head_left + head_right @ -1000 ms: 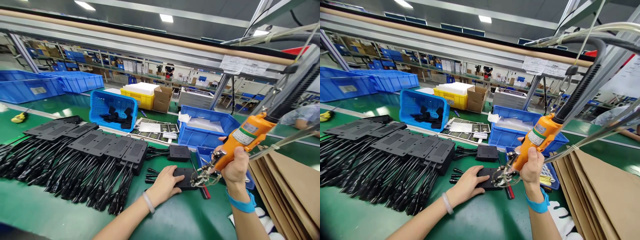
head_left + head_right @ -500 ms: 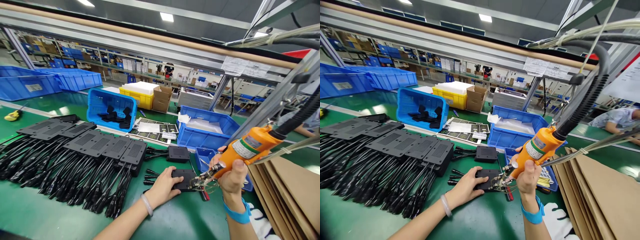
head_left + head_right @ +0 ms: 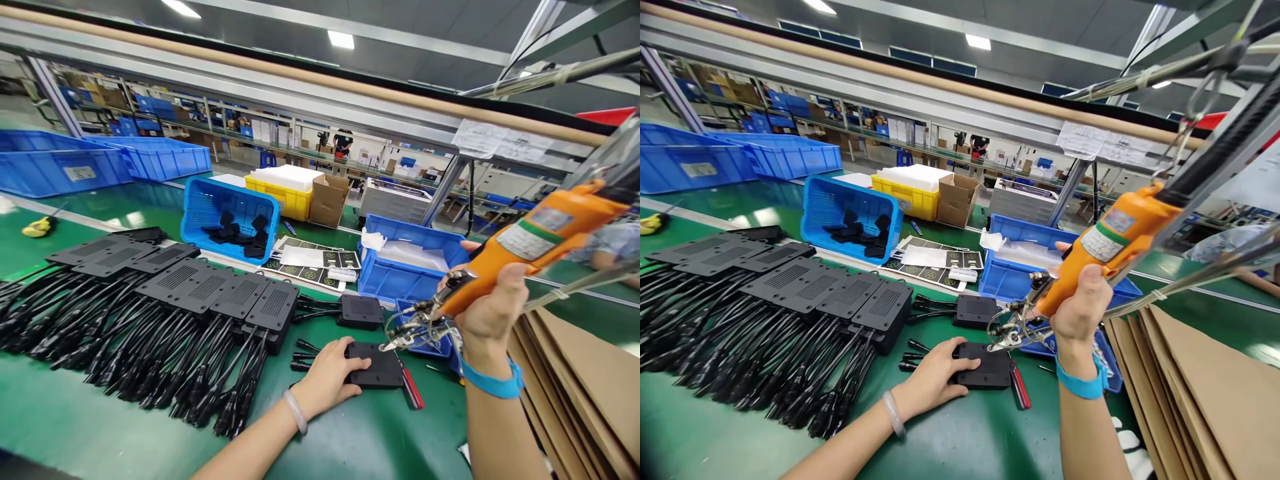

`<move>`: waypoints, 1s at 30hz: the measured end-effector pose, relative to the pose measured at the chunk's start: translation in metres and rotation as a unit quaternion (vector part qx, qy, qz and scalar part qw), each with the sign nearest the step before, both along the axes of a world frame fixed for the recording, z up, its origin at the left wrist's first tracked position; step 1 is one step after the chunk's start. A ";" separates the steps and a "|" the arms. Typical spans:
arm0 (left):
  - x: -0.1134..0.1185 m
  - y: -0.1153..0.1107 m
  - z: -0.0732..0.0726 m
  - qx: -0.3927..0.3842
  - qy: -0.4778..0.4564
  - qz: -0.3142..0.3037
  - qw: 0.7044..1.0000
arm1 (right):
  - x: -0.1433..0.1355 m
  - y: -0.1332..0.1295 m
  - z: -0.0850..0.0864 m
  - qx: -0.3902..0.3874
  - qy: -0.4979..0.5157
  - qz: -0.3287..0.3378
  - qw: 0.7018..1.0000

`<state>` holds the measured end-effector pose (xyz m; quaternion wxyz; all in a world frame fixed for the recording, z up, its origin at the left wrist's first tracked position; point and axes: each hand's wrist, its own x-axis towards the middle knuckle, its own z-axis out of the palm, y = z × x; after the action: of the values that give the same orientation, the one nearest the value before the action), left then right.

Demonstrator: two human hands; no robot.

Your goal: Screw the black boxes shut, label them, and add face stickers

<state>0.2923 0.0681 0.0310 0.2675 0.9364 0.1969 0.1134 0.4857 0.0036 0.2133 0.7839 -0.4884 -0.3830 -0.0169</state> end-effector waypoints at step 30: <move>-0.001 -0.004 0.008 0.003 0.023 0.007 1.000 | 0.010 0.011 -0.065 -0.032 0.014 0.038 0.999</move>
<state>0.2918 0.0641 0.0392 0.2587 0.9382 0.2095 0.0943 0.4953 0.0147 0.1487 0.7733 -0.4988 -0.3901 0.0319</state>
